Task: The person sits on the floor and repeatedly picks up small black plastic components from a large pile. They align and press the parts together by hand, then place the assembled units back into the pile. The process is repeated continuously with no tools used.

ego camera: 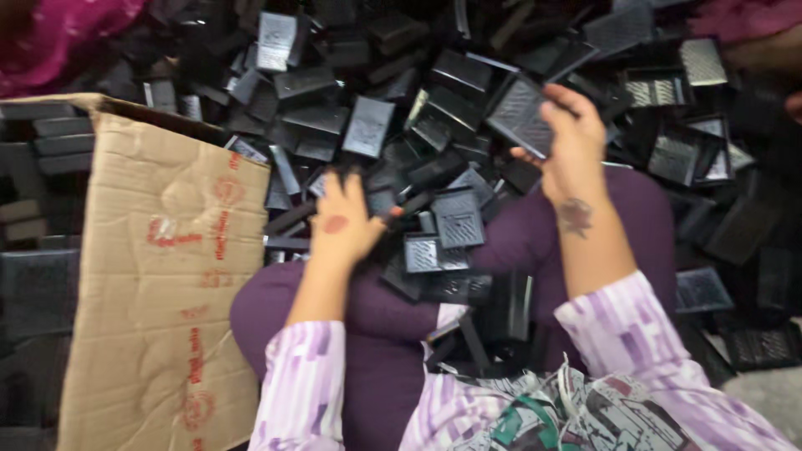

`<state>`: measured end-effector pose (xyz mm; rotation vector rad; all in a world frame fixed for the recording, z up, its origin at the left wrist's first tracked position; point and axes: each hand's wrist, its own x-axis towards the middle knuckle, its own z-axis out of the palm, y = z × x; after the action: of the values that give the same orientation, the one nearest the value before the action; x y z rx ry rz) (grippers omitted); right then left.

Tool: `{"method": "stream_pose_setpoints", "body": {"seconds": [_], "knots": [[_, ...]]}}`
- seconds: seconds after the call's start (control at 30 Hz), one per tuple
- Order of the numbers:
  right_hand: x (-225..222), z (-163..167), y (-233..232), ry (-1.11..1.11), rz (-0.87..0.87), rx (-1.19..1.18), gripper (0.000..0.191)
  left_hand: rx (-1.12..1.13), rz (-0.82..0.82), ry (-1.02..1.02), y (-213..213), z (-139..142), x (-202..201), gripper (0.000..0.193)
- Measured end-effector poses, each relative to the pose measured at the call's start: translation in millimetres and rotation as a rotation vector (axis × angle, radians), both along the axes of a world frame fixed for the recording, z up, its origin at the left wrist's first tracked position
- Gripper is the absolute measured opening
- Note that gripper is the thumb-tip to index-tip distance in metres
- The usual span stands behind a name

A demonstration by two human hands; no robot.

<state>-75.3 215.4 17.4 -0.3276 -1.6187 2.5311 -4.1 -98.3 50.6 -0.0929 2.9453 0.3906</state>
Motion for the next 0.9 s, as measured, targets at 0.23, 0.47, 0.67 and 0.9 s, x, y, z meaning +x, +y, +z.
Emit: {"method": "stream_pose_setpoints", "body": {"seconds": [0.23, 0.47, 0.67, 0.9], "knots": [[17, 31, -3, 0.219, 0.234, -0.391, 0.055, 0.444, -0.34, 0.346, 49, -22, 39, 0.107], [24, 47, 13, 0.197, 0.142, -0.634, 0.05, 0.49, -0.627, 0.214, 92, 0, 17, 0.094], [29, 55, 19, 0.287, 0.028, -0.662, 0.056, 0.597, -0.538, 0.528, 49, 15, -61, 0.076], [15, 45, 4, 0.181, -0.066, -0.752, 0.053, -0.048, -0.426, 0.442, 27, 35, -179, 0.087]]}}
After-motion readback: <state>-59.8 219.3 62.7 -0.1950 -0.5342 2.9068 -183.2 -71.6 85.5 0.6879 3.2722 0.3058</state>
